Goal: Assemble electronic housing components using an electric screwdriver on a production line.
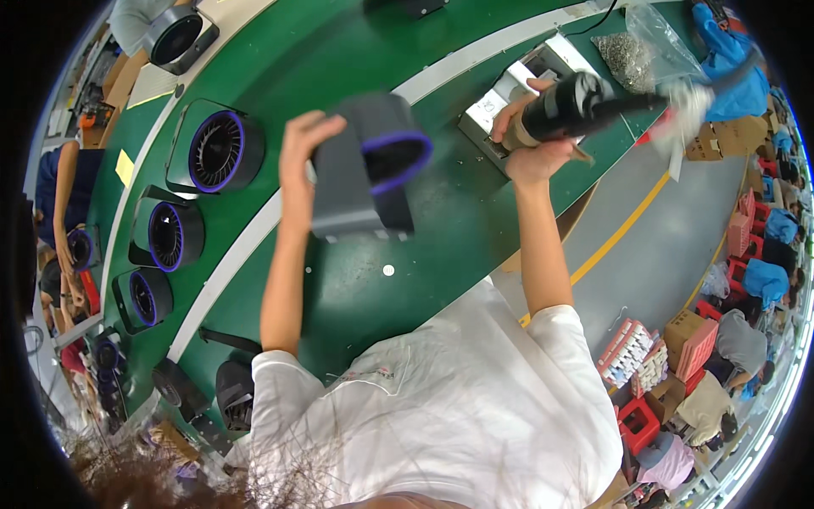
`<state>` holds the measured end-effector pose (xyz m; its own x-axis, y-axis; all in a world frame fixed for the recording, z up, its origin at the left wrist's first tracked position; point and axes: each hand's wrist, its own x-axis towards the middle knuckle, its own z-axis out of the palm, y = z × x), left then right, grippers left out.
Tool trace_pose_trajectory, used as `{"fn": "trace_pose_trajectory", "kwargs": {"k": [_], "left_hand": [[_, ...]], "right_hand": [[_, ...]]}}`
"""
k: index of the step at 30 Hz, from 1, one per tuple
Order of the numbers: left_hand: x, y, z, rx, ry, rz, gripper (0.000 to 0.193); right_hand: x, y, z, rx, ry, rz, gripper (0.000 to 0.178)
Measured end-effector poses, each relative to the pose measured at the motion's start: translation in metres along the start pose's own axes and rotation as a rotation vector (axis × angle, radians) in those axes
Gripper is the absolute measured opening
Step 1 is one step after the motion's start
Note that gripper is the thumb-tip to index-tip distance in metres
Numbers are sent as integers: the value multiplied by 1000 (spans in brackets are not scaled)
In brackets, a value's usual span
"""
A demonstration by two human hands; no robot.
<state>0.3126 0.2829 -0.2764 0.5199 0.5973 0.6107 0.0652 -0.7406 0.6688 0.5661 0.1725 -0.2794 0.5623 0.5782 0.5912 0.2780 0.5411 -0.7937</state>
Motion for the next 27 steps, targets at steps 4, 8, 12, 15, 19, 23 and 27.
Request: {"fn": "trace_pose_trajectory", "kwargs": {"k": [4,8,12,15,19,23,27], "left_hand": [[-25,21,19,-114,-136,-51,61],[-39,25,30,-124,-192,5,64],[-38,28,37,-88,-146,99,64],[-37,32,39,-95,-166,111,66],[-38,30,41,-101,-140,63,69],[-38,29,44,-99,-171,82,80],[-40,29,45,-84,-189,89,80]], "right_hand": [[8,-22,21,49,-7,183,99],[14,-67,37,109,-34,180,99],[19,-99,64,328,-71,121,98],[16,-104,78,515,-146,77,96],[9,-98,86,334,-172,174,96],[7,-90,81,443,-212,150,104],[2,-94,83,334,-244,130,99]]}}
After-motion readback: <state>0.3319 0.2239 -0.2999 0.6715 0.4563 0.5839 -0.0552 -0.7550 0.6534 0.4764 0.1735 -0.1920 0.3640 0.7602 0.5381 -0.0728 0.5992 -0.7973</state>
